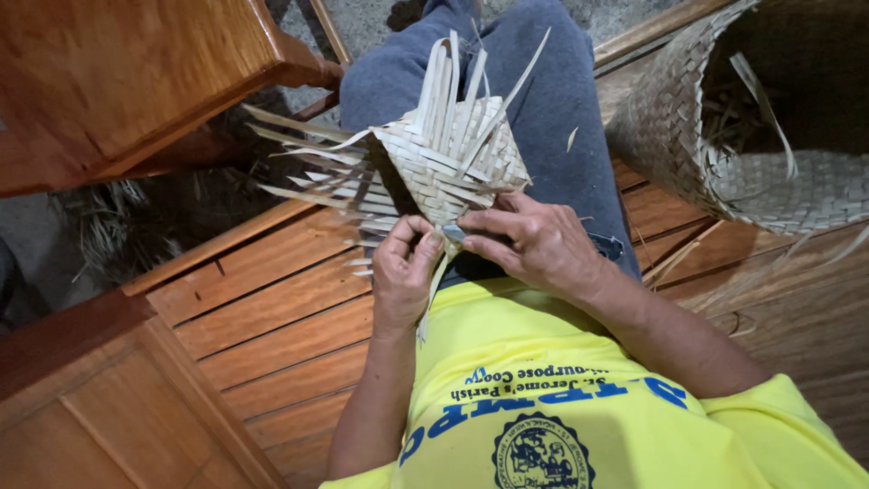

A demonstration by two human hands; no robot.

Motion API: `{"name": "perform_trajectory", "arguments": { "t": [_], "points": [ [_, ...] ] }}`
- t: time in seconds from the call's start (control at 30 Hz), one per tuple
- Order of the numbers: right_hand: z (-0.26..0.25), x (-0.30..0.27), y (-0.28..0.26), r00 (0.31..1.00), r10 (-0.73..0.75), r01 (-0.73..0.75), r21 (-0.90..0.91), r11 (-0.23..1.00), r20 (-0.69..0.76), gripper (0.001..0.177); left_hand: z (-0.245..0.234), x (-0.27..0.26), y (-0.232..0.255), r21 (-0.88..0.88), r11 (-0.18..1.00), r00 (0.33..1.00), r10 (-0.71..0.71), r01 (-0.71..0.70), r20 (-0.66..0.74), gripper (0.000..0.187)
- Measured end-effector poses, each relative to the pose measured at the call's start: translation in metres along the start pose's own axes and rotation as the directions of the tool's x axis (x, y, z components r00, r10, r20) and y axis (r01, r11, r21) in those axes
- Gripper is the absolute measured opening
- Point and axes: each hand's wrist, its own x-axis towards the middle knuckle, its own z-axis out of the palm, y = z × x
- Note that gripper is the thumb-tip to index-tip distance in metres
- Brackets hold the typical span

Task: Weaving a basket using dried plant fibers and a small knife for trimming

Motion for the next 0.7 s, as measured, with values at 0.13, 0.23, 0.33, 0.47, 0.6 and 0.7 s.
{"name": "perform_trajectory", "arguments": {
  "t": [0.13, 0.23, 0.33, 0.47, 0.6, 0.7],
  "points": [
    [0.000, 0.001, 0.000, 1.000, 0.015, -0.015, -0.014, 1.000, 0.009, 0.025, 0.007, -0.004, 0.004, 0.056, 0.998, 0.998, 0.021, -0.018, -0.064, 0.007],
    [0.001, 0.005, 0.000, 1.000, 0.003, -0.002, 0.059, 0.998, -0.021, 0.023, 0.009, -0.007, 0.013, 0.035, 0.999, 0.993, 0.007, -0.002, -0.120, 0.005],
    [0.008, 0.003, 0.004, 0.996, 0.054, -0.042, 0.170, 0.985, -0.067, 0.024, 0.007, -0.008, 0.014, -0.012, 1.000, 0.993, -0.018, 0.017, -0.117, 0.008],
    [0.014, 0.001, 0.010, 0.989, 0.058, -0.032, 0.193, 0.981, -0.132, 0.024, 0.005, -0.011, 0.014, -0.049, 0.998, 0.993, -0.045, 0.040, -0.111, 0.013],
    [0.018, 0.006, 0.018, 0.984, 0.005, 0.044, 0.270, 0.962, -0.176, 0.025, -0.008, -0.010, 0.040, -0.181, 0.983, 0.999, -0.044, 0.044, 0.001, 0.032],
    [0.017, 0.010, 0.021, 0.984, -0.048, 0.091, 0.254, 0.963, -0.171, 0.026, -0.036, 0.001, 0.060, 0.400, 0.839, 0.930, 0.334, -0.369, 0.156, 0.028]
  ]
}}
